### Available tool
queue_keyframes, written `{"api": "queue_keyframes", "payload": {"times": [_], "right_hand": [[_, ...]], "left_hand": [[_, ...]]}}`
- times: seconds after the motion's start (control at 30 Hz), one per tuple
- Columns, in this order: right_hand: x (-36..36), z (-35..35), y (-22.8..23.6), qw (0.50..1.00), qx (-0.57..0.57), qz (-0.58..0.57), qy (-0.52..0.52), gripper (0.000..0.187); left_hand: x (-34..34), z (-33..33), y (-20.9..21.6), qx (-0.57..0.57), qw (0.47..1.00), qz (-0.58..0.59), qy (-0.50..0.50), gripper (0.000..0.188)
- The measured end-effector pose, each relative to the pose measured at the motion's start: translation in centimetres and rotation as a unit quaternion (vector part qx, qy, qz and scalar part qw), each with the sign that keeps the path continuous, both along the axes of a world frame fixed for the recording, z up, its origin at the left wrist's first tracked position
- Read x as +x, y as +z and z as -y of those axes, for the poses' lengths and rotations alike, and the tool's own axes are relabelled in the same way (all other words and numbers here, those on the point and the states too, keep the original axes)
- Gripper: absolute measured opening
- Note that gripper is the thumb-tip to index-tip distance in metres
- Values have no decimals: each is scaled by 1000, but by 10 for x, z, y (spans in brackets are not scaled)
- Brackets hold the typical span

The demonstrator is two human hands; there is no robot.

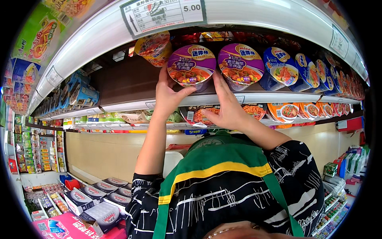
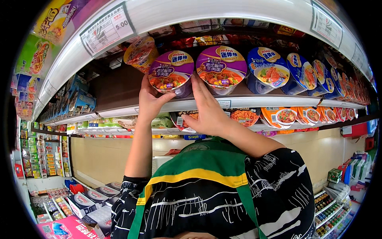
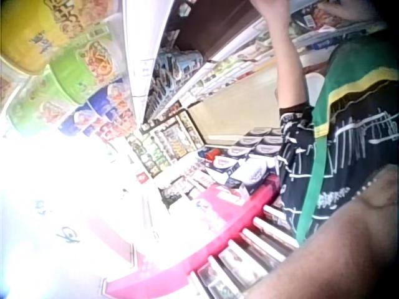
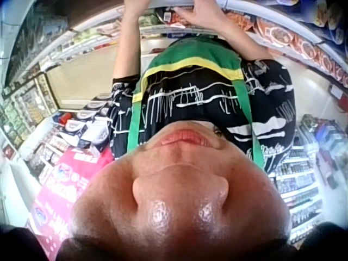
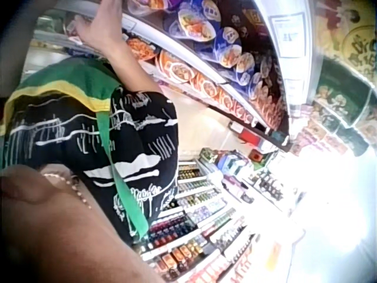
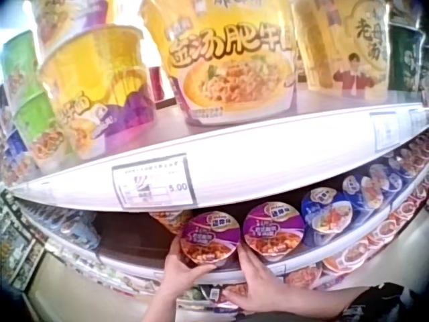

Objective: The person repeatedly picks up instant noodle cups from a white plastic basket and places them onto a refrigerated shelf. They handle multiple cups of different flavors, arranging them in rows on the shelf.

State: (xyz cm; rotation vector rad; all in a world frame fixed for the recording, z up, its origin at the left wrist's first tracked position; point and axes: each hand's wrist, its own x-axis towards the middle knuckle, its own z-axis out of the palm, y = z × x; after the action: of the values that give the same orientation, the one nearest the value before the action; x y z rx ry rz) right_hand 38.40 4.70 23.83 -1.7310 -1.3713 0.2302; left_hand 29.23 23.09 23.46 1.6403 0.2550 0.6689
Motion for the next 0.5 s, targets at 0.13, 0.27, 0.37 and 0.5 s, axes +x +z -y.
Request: {"api": "queue_keyframes", "payload": {"times": [0.13, 0.27, 0.37, 0.5], "right_hand": [[-2, 3, 2, 1000, -12, -2, -3, 100], [-3, 5, 1, 1000, -7, 2, 2, 100], [-4, 5, -1, 1000, -12, 3, 0, 99], [-7, 7, -2, 1000, -20, 7, -15, 98]], "left_hand": [[-2, 3, 1, 1, 1000, -5, -1, 99], [-5, 8, 2, 11, 1000, -4, 14, 98], [-5, 11, 4, 16, 1000, -12, 17, 98], [-3, 11, 2, 51, 999, -5, 15, 98]]}}
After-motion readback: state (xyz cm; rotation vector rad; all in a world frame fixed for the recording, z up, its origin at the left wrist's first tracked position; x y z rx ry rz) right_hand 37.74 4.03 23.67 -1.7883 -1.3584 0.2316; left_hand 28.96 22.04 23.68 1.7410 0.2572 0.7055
